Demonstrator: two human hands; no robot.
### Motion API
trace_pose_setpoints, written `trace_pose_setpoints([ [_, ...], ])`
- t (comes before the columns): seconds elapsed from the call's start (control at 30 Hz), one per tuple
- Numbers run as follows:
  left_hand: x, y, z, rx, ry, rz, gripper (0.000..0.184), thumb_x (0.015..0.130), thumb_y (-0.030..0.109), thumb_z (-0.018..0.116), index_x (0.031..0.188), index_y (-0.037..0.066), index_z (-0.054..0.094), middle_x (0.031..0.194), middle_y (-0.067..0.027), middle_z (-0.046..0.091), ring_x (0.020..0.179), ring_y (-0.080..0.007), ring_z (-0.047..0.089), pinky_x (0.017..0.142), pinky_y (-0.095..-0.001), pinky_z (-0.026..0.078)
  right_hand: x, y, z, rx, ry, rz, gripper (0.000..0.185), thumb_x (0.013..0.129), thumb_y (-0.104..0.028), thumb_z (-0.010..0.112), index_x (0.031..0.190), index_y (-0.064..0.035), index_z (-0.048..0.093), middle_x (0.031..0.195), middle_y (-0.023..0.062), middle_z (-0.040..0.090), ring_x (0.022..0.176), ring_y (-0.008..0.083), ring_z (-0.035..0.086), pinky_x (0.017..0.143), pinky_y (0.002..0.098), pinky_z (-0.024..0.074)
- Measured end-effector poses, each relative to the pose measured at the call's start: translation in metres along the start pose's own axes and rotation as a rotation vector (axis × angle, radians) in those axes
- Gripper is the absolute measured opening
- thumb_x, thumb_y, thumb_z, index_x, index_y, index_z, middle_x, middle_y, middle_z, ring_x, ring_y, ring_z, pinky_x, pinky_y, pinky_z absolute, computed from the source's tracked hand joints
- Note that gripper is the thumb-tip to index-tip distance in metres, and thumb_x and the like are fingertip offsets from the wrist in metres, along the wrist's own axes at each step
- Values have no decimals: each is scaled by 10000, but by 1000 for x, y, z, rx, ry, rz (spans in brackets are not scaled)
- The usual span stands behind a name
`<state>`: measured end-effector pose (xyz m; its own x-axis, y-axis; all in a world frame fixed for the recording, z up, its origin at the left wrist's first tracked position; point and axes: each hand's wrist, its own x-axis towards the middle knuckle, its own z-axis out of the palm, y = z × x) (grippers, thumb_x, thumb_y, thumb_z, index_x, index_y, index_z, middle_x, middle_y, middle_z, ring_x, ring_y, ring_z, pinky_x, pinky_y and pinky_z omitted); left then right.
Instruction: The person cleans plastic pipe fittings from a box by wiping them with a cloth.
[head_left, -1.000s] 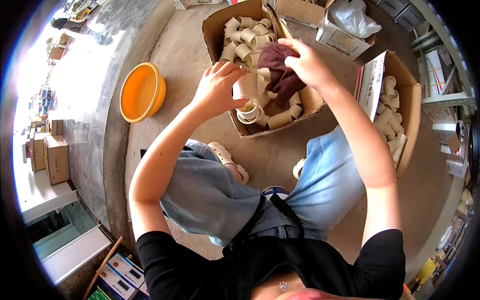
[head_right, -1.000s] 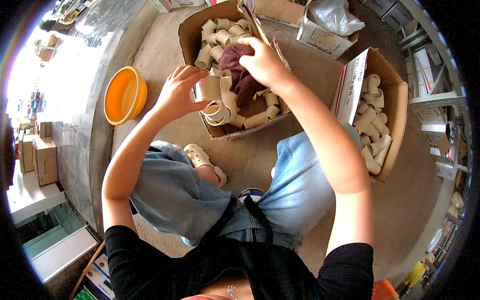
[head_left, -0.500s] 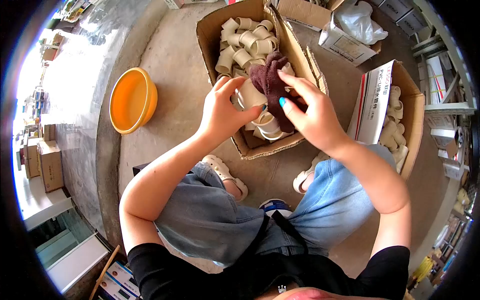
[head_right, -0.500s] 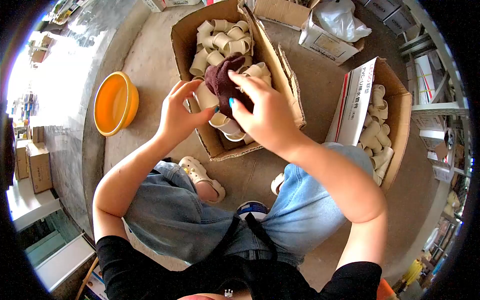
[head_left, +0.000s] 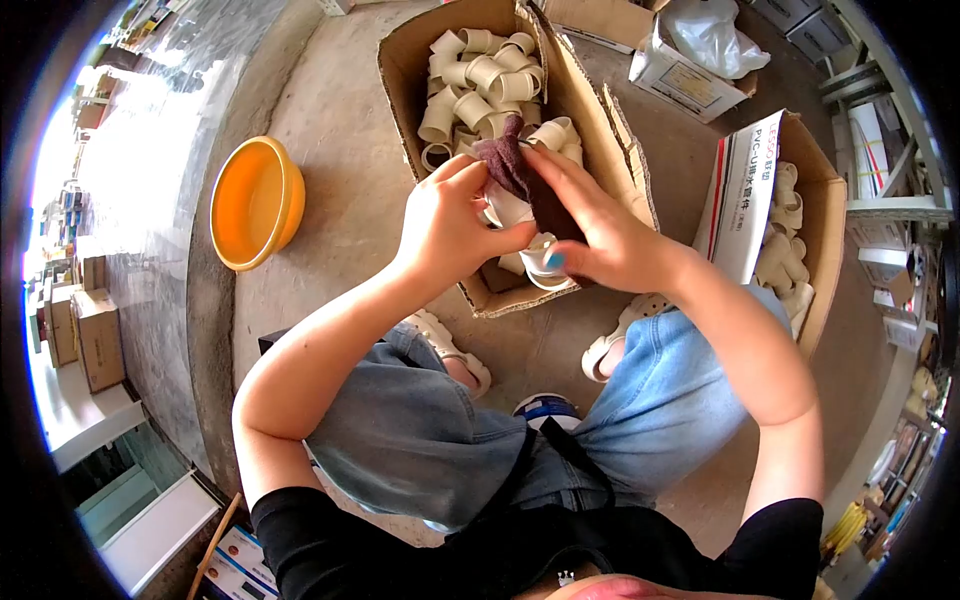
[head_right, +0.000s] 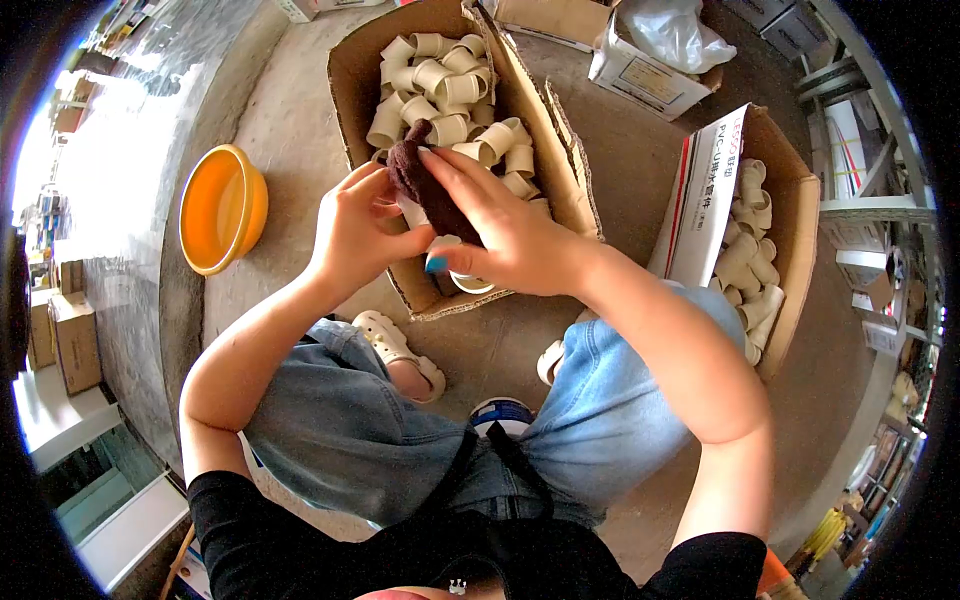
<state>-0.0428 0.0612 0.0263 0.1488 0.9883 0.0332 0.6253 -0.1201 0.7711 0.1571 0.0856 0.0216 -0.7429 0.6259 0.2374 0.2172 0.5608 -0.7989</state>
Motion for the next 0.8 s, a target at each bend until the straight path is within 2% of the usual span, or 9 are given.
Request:
trace_pose_setpoints([
  [0.07, -3, 6, 1, -27, 18, 86, 421, 586, 202, 751, 921, -11, 611, 823, -67, 566, 753, -157, 593, 703, -281, 518, 4, 5, 1, 246, 32, 26, 666, 923, -453, 439, 1370, 5, 254, 1304, 247, 351, 1212, 361, 375, 1010, 371, 309],
  [0.1, -5, 7, 2, -40, 29, 128, 431, 587, 206, 758, 928, -10, 608, 824, -67, 562, 750, -159, 591, 696, -282, 520, 5, 8, 11, 265, 166, 25, 557, 957, -419, 379, 1309, 11, 343, 1151, 215, 491, 1076, 327, 486, 935, 355, 367],
  [0.2, -8, 9, 6, 29, 58, 202, 504, 561, 340, 783, 888, 2, 601, 821, -76, 566, 705, -202, 622, 636, -301, 517, 1, 3, 19, 368, 301, 322, 471, 965, -382, 375, 1216, 14, 419, 1024, 166, 575, 960, 279, 562, 857, 346, 410],
  [0.23, -9, 9, 7, 31, 41, 194, 523, 562, 339, 785, 918, 3, 598, 842, -81, 567, 715, -199, 621, 643, -301, 515, 6, 6, 25, 393, 417, 296, 406, 961, -358, 396, 1066, 19, 505, 908, 112, 609, 854, 202, 581, 781, 331, 430],
  [0.4, -3, 14, 6, 4, -50, 284, 516, 590, 274, 782, 976, -4, 581, 915, -102, 565, 809, -220, 614, 689, -311, 515, 12, 20, 17, 628, 491, 500, 489, 947, -409, 384, 771, 7, 573, 734, 38, 578, 700, 124, 499, 637, 323, 395],
  [0.57, 17, -2, -2, -149, -218, 462, 544, 629, 180, 764, 1087, -20, 550, 986, -124, 556, 900, -250, 609, 798, -333, 513, 19, 35, 15, 332, 613, 516, 614, 942, -471, 362, 694, 62, 538, 636, 62, 560, 626, 164, 477, 584, 340, 373],
  [0.67, 21, -8, -4, -118, -264, 503, 581, 628, 138, 759, 1133, -32, 529, 998, -137, 537, 898, -250, 577, 800, -329, 495, 28, 50, 21, 552, 715, 547, 646, 936, -495, 362, 675, 72, 528, 585, 68, 541, 581, 183, 471, 554, 355, 368],
  [0.77, 24, -12, -3, -40, -234, 563, 589, 632, 175, 758, 1141, -19, 533, 1003, -136, 554, 896, -246, 599, 789, -332, 502, 24, 54, 12, 485, 582, 671, 655, 926, -515, 378, 650, 59, 534, 555, 70, 524, 544, 177, 446, 535, 361, 370],
  [0.8, 25, -13, -2, -16, -216, 589, 589, 633, 196, 761, 1136, -13, 537, 998, -134, 562, 889, -243, 611, 781, -330, 511, 24, 42, 7, 477, 562, 706, 590, 913, -512, 420, 744, 30, 580, 669, 55, 552, 628, 144, 473, 613, 316, 399],
])
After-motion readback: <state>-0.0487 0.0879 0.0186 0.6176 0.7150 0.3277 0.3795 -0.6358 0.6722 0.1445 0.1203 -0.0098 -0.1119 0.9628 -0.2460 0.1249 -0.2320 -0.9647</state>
